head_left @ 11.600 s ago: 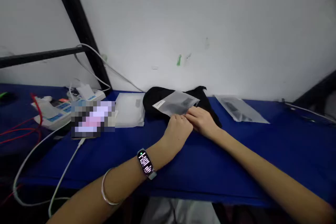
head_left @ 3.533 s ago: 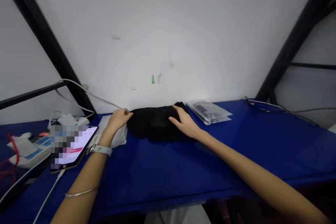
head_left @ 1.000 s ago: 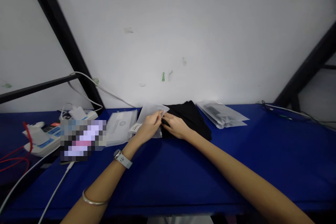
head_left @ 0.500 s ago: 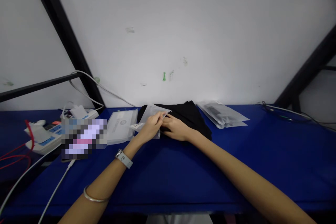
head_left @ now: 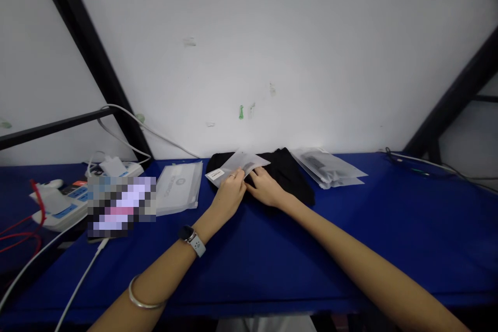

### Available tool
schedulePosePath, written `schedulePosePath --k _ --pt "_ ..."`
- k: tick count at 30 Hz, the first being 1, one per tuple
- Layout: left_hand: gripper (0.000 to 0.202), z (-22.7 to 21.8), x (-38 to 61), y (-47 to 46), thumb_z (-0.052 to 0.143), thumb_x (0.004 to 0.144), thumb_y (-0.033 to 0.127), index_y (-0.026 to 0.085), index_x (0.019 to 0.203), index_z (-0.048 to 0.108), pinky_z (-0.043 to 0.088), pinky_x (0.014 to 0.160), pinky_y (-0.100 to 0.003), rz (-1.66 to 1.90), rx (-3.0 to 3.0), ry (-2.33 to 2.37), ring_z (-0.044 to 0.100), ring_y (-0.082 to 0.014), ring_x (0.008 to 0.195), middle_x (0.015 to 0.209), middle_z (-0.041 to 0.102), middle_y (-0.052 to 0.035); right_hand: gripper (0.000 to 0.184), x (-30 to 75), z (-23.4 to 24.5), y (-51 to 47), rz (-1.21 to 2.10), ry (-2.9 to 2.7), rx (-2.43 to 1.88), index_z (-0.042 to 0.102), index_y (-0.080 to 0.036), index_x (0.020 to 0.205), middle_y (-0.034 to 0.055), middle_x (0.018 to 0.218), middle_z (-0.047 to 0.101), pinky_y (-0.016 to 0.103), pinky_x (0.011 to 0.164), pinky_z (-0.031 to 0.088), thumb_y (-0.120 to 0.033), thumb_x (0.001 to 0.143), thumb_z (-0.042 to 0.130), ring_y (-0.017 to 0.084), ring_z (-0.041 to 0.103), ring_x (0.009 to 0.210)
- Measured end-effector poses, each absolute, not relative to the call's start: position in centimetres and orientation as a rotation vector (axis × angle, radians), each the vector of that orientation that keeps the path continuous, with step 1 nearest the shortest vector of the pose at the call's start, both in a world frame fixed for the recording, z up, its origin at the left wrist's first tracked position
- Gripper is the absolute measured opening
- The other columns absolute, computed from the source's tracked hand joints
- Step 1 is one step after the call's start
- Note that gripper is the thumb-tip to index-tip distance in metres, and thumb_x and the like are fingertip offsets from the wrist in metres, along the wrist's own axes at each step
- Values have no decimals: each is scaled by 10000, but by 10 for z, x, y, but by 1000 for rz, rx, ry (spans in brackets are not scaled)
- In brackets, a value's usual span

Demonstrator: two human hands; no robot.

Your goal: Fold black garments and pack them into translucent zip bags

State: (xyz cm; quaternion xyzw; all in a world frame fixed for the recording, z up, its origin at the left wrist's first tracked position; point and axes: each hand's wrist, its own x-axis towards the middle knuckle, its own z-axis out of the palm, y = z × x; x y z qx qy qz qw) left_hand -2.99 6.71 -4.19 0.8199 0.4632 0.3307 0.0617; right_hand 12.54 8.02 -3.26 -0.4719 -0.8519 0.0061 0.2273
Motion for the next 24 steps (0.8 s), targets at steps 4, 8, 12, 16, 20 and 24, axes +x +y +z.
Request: schedulePosePath --k 4,8,12,16,20,24 --pt "364 -43 -38 74 284 947 193 124 1236 495 478 898 -405 1012 2436 1374 629 -249 980 1042 654 -158 324 128 -20 75 259 -2552 -977 592 -96 1174 158 1239 571 365 1008 424 -201 880 506 228 531 1163" --pt "383 -44 -40 77 292 959 208 138 1281 487 468 944 -386 1056 2424 1266 618 -229 1040 1140 642 -144 334 129 -17 83 304 -2607 -845 620 -148 1126 96 1217 607 384 1046 387 -75 830 484 206 512 1183" --pt "392 -45 -35 76 288 972 218 135 1302 483 437 1017 -404 1089 2450 1183 569 -227 1163 1266 590 -150 295 126 -27 104 205 -2515 -1059 623 -111 1111 136 1248 597 401 1035 389 -117 855 477 237 514 1188" --pt "404 -45 -28 72 304 968 189 128 1339 454 404 1070 -418 1098 2542 1224 463 -238 1295 1352 536 -146 296 106 -39 121 48 -2312 -1401 629 -56 1091 208 1173 626 410 995 420 -142 887 432 287 576 1106" --pt "394 -39 -26 67 329 946 129 110 1314 467 399 1079 -426 1032 2685 1316 454 -245 1303 1363 526 -154 334 88 -41 130 9 -2282 -1415 608 -36 1141 246 1240 583 475 1058 349 -141 890 413 332 519 1187" --pt "283 -32 -30 63 386 925 121 85 1147 557 440 1025 -434 925 2666 1642 502 -291 1248 1372 503 -193 370 96 -36 126 32 -2394 -1191 566 -101 1213 163 1248 598 445 1065 354 -163 863 467 280 516 1195"
